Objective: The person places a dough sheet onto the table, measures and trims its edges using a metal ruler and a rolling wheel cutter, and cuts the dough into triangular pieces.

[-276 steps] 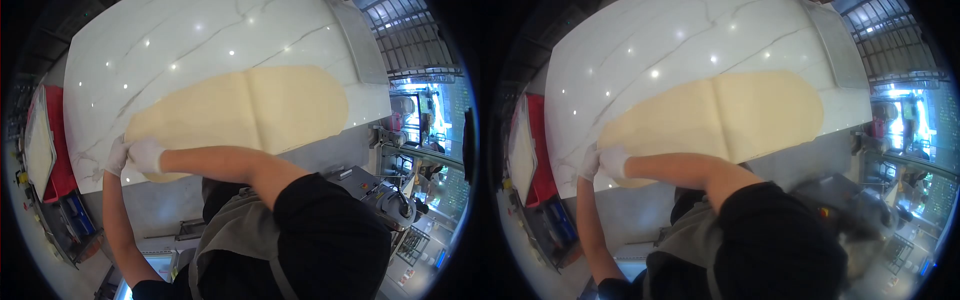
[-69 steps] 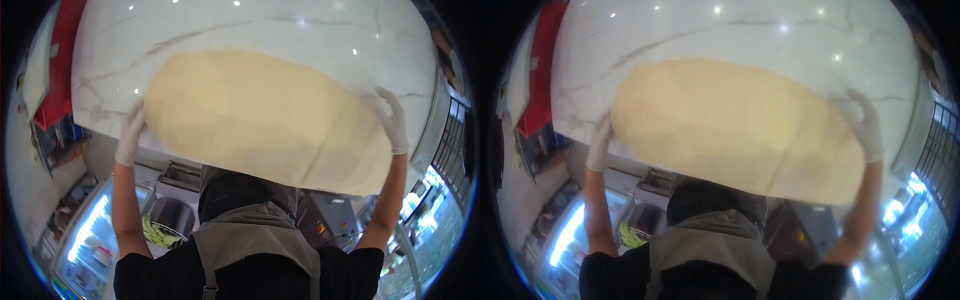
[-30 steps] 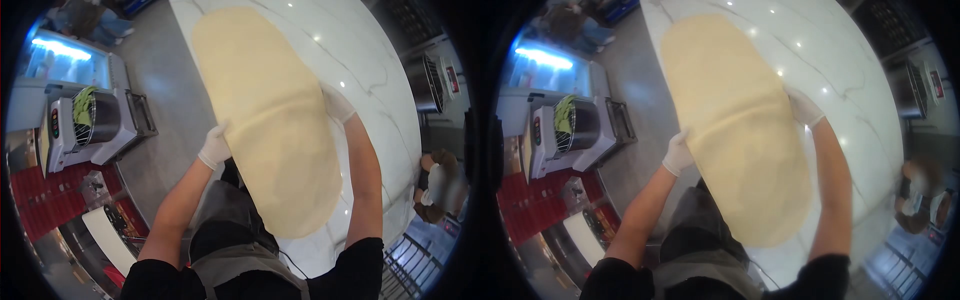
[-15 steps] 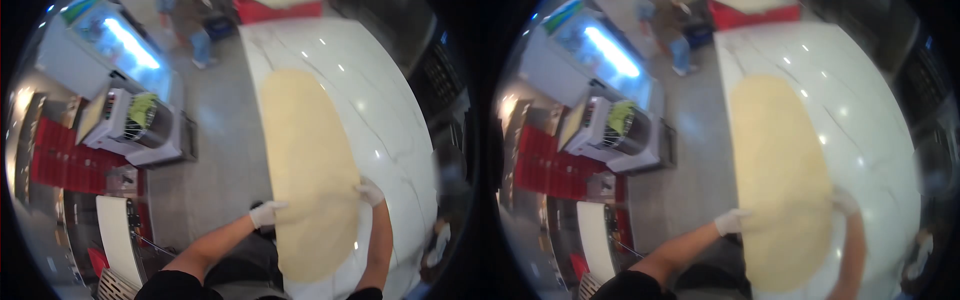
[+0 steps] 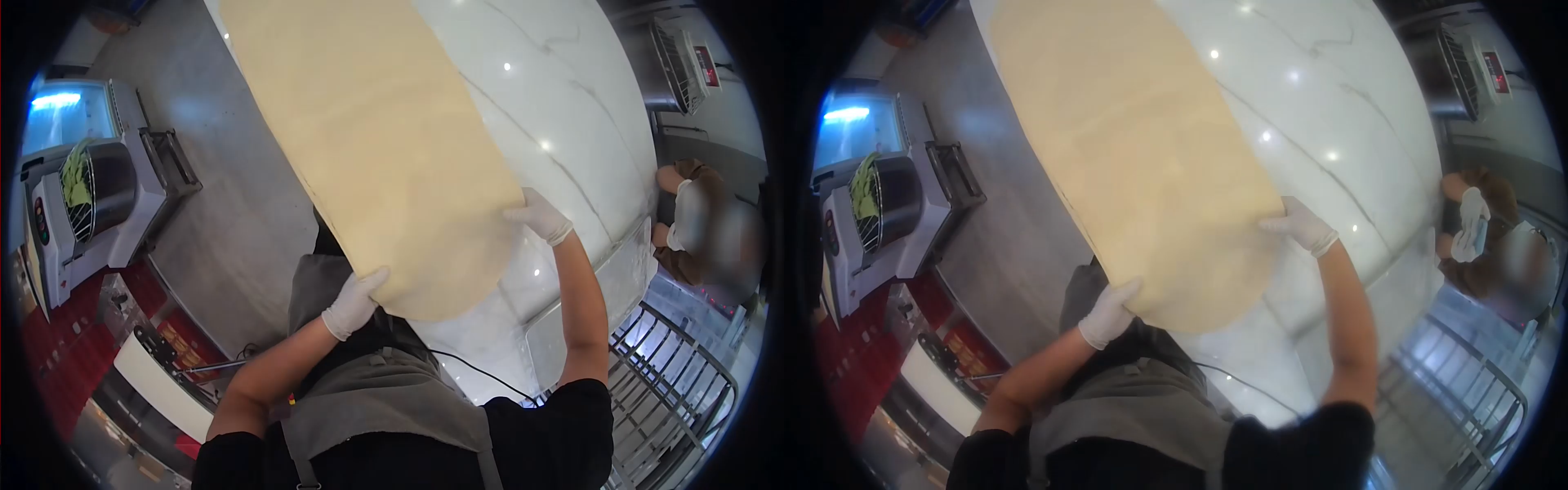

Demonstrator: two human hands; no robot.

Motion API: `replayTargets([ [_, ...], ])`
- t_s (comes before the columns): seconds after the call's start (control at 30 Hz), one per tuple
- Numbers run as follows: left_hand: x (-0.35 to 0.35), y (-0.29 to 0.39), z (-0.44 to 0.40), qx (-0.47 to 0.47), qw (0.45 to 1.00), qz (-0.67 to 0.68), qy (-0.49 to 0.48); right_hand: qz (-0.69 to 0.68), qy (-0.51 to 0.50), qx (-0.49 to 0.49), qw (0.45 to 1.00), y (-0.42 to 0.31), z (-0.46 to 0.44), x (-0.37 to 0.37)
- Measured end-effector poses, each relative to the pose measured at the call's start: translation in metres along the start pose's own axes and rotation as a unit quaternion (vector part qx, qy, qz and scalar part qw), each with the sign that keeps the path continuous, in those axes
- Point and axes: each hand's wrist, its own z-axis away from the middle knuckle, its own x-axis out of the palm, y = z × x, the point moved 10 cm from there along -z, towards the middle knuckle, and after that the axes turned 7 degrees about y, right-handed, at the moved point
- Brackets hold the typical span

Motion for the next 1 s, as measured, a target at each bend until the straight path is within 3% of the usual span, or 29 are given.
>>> replayTargets([
  [0.17, 0.008, -0.056, -0.036, -0.062, 0.998, 0.032, -0.004, -0.134, 0.062, 0.036, 0.988, 0.057, -0.004, -0.025],
  [0.27, -0.017, -0.079, -0.067, -0.05, 0.991, -0.095, 0.078, 0.087, 0.077, 0.121, 0.986, 0.109, -0.018, -0.039],
  [0.3, -0.009, -0.066, 0.007, -0.062, 0.992, -0.093, 0.061, 0.091, 0.093, 0.133, 0.982, 0.065, 0.056, -0.004],
  [0.4, -0.011, -0.061, 0.015, -0.081, 0.973, -0.207, 0.07, -0.094, 0.216, 0.07, 0.969, 0.069, 0.074, -0.004],
  [0.43, -0.014, -0.049, 0.017, -0.08, 0.972, -0.209, 0.077, -0.099, 0.21, 0.07, 0.97, 0.071, 0.078, 0.001],
  [0.53, -0.033, -0.026, 0.03, -0.224, 0.819, -0.529, -0.004, 0.018, 0.291, 0.153, 0.944, 0.083, 0.095, -0.014],
  [0.57, -0.038, 0.014, 0.029, -0.142, 0.797, -0.586, 0.046, 0.015, 0.289, 0.153, 0.945, 0.086, 0.096, -0.005],
  [0.6, -0.043, 0.053, 0.03, -0.058, 0.764, -0.635, 0.094, 0.112, 0.364, 0.064, 0.922, 0.065, 0.101, -0.006],
  [0.63, -0.04, 0.099, 0.029, 0.148, 0.756, -0.62, 0.147, 0.206, 0.432, -0.025, 0.878, 0.041, 0.109, 0.002],
  [0.67, -0.033, 0.139, 0.042, 0.346, 0.714, -0.577, 0.193, 0.295, 0.49, -0.111, 0.813, 0.013, 0.119, 0.018],
  [0.73, 0.009, 0.179, 0.056, 0.545, 0.537, -0.607, 0.213, 0.41, 0.44, -0.232, 0.765, -0.034, 0.096, 0.083],
  [0.77, 0.009, 0.181, 0.046, 0.547, 0.535, -0.607, 0.214, 0.439, 0.392, -0.228, 0.776, -0.035, 0.076, 0.11],
  [0.83, 0.015, 0.147, 0.003, 0.454, 0.423, -0.778, 0.102, 0.466, 0.346, -0.225, 0.783, -0.034, 0.056, 0.14],
  [0.9, 0.015, 0.146, 0.008, 0.476, 0.451, -0.745, 0.122, 0.479, 0.292, -0.189, 0.806, -0.026, 0.04, 0.151],
  [0.97, 0.011, 0.159, 0.023, 0.52, 0.5, -0.672, 0.166, 0.485, 0.309, -0.176, 0.799, -0.017, 0.053, 0.148],
  [1.0, 0.008, 0.158, 0.021, 0.532, 0.49, -0.669, 0.171, 0.489, 0.324, -0.159, 0.794, -0.009, 0.063, 0.144],
])
